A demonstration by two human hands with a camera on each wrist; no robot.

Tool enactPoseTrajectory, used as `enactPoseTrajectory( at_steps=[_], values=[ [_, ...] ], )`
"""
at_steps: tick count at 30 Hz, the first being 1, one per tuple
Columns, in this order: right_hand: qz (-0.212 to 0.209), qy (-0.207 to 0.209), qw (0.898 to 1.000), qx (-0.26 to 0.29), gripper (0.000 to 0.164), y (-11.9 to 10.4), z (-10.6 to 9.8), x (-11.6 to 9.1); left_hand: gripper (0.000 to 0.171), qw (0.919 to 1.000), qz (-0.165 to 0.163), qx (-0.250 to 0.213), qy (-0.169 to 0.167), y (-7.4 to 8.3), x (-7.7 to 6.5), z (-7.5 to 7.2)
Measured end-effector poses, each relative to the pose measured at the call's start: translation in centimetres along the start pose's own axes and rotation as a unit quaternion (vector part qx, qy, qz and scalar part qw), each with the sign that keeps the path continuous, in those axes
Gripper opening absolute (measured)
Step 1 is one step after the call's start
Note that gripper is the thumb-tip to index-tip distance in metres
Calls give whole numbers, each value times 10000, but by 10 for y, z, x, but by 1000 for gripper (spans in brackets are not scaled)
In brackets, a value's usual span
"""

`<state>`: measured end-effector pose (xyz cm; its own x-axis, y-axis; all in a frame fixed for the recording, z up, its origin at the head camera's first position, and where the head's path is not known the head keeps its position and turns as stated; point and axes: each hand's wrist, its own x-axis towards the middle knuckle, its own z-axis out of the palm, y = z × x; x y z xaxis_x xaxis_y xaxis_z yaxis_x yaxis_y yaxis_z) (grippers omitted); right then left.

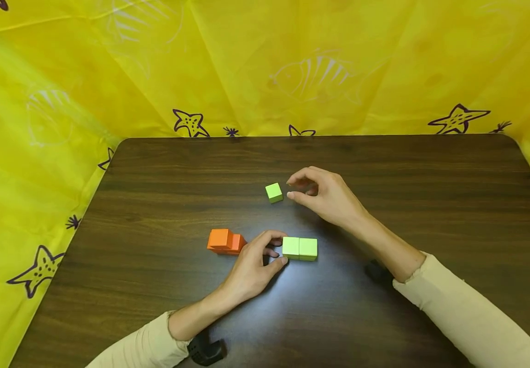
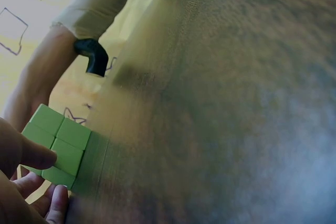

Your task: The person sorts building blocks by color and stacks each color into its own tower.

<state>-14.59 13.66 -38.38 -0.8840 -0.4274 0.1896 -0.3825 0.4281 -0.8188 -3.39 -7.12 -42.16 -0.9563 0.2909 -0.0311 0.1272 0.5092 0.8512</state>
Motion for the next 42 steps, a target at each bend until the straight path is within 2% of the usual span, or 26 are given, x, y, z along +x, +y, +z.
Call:
enactPoseTrajectory(
  at_steps=[12, 30, 42],
  values=[
    [8, -195, 9998, -58, 35, 14, 13, 23, 39, 10000, 32, 13, -17, -1, 0, 0],
    [-80, -559, 9983, -147, 40, 20, 20, 38, 39, 10000, 37, 58, 39, -1, 0, 1],
    [117, -884, 9957, -248, 39, 20, 24, 45, 39, 10000, 56, 72, 39, -1, 0, 1]
  ],
)
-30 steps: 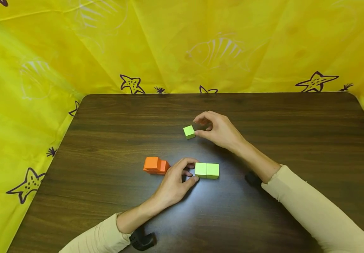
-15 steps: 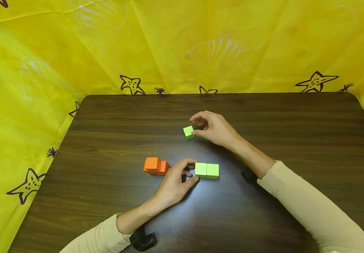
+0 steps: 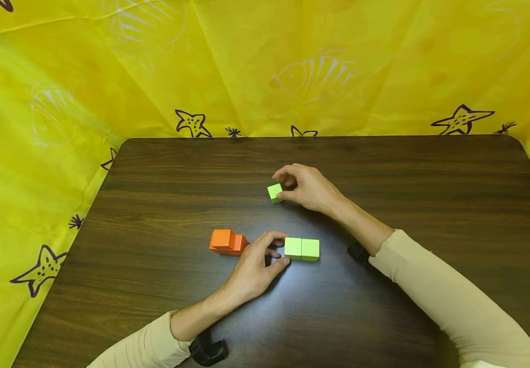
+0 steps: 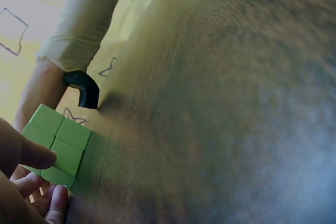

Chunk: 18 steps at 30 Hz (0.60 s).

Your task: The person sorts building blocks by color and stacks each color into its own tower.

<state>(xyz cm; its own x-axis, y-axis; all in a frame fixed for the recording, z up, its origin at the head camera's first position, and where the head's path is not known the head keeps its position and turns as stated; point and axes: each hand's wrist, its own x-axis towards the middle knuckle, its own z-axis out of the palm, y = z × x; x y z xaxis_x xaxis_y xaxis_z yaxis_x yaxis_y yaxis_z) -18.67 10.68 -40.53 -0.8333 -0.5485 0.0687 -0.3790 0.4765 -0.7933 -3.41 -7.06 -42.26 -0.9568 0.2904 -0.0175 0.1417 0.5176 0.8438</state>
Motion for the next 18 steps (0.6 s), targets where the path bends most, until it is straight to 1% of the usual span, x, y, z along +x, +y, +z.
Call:
enactPoseTrajectory(
  at_steps=[10, 18],
  values=[
    [182, -123, 9998, -33, 34, 0, 3, 3, 39, 10000, -7, 0, -13, -1, 0, 0],
    [274, -215, 9992, -191, 33, -1, 4, 6, 38, 10000, -10, -14, -22, 0, 0, 0]
  ],
)
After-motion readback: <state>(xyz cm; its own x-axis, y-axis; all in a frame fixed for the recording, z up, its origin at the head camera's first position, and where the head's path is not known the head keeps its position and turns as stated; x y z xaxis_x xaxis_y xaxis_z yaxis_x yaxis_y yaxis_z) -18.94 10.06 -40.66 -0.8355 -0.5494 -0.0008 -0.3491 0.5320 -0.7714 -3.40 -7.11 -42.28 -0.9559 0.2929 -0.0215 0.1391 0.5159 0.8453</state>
